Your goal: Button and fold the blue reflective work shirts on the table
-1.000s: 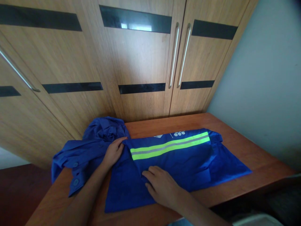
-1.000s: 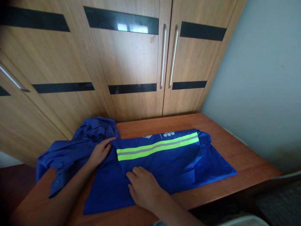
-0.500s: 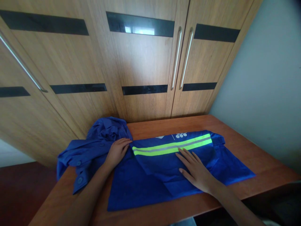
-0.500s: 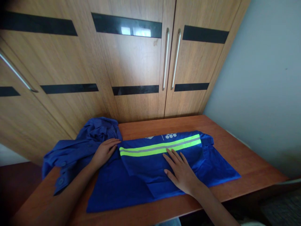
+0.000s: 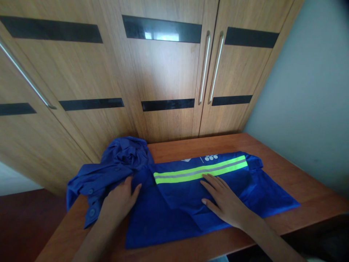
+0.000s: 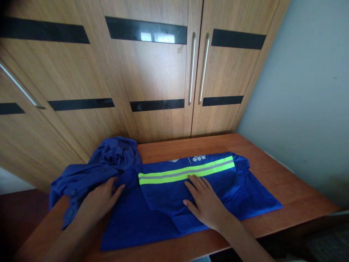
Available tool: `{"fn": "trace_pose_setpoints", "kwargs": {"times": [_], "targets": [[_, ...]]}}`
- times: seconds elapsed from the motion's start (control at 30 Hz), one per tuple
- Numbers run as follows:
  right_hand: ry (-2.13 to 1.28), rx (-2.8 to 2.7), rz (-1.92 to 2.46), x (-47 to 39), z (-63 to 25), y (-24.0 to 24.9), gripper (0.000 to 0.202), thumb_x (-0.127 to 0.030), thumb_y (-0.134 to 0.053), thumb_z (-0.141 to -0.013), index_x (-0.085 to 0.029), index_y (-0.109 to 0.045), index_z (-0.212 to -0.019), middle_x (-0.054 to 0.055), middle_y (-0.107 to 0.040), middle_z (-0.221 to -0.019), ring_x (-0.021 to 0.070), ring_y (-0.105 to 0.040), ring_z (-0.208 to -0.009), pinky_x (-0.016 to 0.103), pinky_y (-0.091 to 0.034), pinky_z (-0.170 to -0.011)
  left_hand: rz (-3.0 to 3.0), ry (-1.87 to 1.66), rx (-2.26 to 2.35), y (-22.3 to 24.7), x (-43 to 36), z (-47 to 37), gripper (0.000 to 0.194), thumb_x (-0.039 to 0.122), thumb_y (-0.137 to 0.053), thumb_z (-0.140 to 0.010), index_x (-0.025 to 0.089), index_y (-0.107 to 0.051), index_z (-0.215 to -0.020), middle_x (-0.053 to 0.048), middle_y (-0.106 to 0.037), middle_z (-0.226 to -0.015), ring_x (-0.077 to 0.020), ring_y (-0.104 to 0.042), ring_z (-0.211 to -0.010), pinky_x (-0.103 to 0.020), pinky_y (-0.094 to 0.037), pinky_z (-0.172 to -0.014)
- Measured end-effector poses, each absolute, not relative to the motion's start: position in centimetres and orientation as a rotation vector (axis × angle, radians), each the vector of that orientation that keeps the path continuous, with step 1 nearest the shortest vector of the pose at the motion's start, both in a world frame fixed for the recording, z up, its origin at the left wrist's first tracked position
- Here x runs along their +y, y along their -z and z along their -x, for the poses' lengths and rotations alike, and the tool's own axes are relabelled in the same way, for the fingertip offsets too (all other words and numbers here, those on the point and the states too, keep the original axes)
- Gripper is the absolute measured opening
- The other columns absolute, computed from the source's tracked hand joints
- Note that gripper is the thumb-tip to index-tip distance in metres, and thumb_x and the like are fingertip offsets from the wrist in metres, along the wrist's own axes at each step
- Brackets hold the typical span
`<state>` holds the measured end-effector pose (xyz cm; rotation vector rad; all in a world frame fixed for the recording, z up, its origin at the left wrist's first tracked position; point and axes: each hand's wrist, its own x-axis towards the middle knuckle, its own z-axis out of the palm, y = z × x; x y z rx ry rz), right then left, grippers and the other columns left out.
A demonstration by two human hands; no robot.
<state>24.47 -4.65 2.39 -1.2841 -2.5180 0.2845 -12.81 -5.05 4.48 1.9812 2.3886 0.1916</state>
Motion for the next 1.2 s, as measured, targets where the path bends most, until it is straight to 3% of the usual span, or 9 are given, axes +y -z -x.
{"fn": "trace_pose_setpoints", "kwargs": {"times": [0.13, 0.3, 0.4, 0.5, 0.6, 0.67, 0.87, 1.07, 1.2], "targets": [[-0.444, -2.552, 1.104, -5.2, -19.9, -4.1, 0.061, -0.052, -0.044, -0.094, -0.017, -0.041, -0.144, 0.013, -0.034, -0.152, 0.0285, -0.026, -0.142, 0.049, -0.024, -0.115, -1.776, -0.421, 2.206, -3.5, -5.8, 13.6, 0.057, 0.055, -0.044, -0.086, 0.014, -0.051, -0.125, -0.013, -0.071, -0.096, -0.0328, -0.068, -0.092, -0.040, -0.050, -0.077], [-0.623, -2.599, 1.014, -5.5, -14.7, -3.6, 0.071, -0.060, -0.044, -0.091, -0.016, -0.035, -0.147, 0.014, -0.027, -0.155, 0.0297, -0.019, -0.144, 0.050, -0.017, -0.117, -1.402, -0.898, 1.918, -3.2, -6.1, 12.8, 0.073, 0.058, -0.067, -0.068, 0.016, -0.050, -0.125, -0.005, -0.067, -0.087, -0.0268, -0.068, -0.078, -0.035, -0.052, -0.067], [-0.649, -2.611, 1.013, -5.7, -13.9, -2.6, 0.074, -0.063, -0.044, -0.089, -0.017, -0.034, -0.147, 0.012, -0.023, -0.157, 0.0297, -0.014, -0.145, 0.051, -0.011, -0.117, -1.084, -1.147, 1.831, -3.2, -6.9, 12.1, 0.076, 0.050, -0.077, -0.061, 0.019, -0.050, -0.125, -0.005, -0.064, -0.098, -0.0218, -0.067, -0.076, -0.031, -0.053, -0.063], [-0.665, -2.605, 1.000, -5.9, -14.4, -2.3, 0.072, -0.061, -0.045, -0.090, -0.019, -0.034, -0.148, 0.011, -0.022, -0.157, 0.0277, -0.013, -0.145, 0.049, -0.010, -0.118, -0.729, -1.393, 1.669, -3.0, -7.6, 11.5, 0.048, 0.037, -0.074, -0.069, 0.024, -0.055, -0.112, -0.002, -0.064, -0.103, -0.0167, -0.067, -0.081, -0.027, -0.054, -0.068], [-0.717, -2.586, 0.991, -6.0, -14.9, -2.7, 0.068, -0.060, -0.044, -0.091, -0.022, -0.037, -0.146, 0.010, -0.024, -0.157, 0.0274, -0.016, -0.145, 0.048, -0.012, -0.118, -0.421, -1.509, 1.428, -3.3, -7.6, 11.2, 0.013, 0.027, -0.060, -0.083, 0.021, -0.057, -0.094, -0.002, -0.068, -0.091, -0.0131, -0.068, -0.077, -0.024, -0.055, -0.072], [-0.756, -2.558, 0.978, -6.1, -15.1, -3.0, 0.063, -0.058, -0.045, -0.092, -0.023, -0.040, -0.144, 0.009, -0.027, -0.156, 0.0270, -0.018, -0.144, 0.049, -0.014, -0.118, -0.324, -1.471, 1.351, -3.7, -7.3, 11.1, 0.008, 0.027, -0.055, -0.087, 0.020, -0.056, -0.090, -0.004, -0.069, -0.084, -0.0130, -0.068, -0.071, -0.024, -0.056, -0.069], [-1.034, -2.235, 0.965, -5.8, -15.7, -2.7, 0.047, -0.052, -0.040, -0.097, -0.027, -0.052, -0.135, 0.006, -0.047, -0.145, 0.0219, -0.035, -0.138, 0.047, -0.023, -0.116, -0.439, -1.074, 1.266, -4.2, -6.6, 10.6, 0.029, 0.047, -0.060, -0.083, 0.019, -0.058, -0.087, -0.006, -0.069, -0.073, -0.0184, -0.069, -0.062, -0.028, -0.054, -0.057], [-1.226, -2.003, 0.991, -5.5, -15.5, -2.5, 0.052, -0.053, -0.044, -0.095, -0.022, -0.050, -0.137, 0.009, -0.050, -0.141, 0.0210, -0.044, -0.132, 0.042, -0.030, -0.113, -0.692, -1.199, 1.380, -3.3, -6.7, 10.0, 0.037, 0.029, -0.070, -0.072, 0.025, -0.056, -0.107, 0.000, -0.071, -0.083, -0.0176, -0.069, -0.068, -0.026, -0.052, -0.059], [-1.285, -1.976, 1.032, -5.7, -15.0, -2.8, 0.063, -0.056, -0.049, -0.092, -0.022, -0.039, -0.144, 0.012, -0.044, -0.145, 0.0237, -0.039, -0.135, 0.045, -0.027, -0.114, -0.866, -1.292, 1.385, -4.5, -6.8, 8.7, 0.059, 0.033, -0.068, -0.071, 0.023, -0.050, -0.126, 0.006, -0.062, -0.062, -0.0143, -0.060, -0.050, -0.022, -0.045, -0.047]]}}
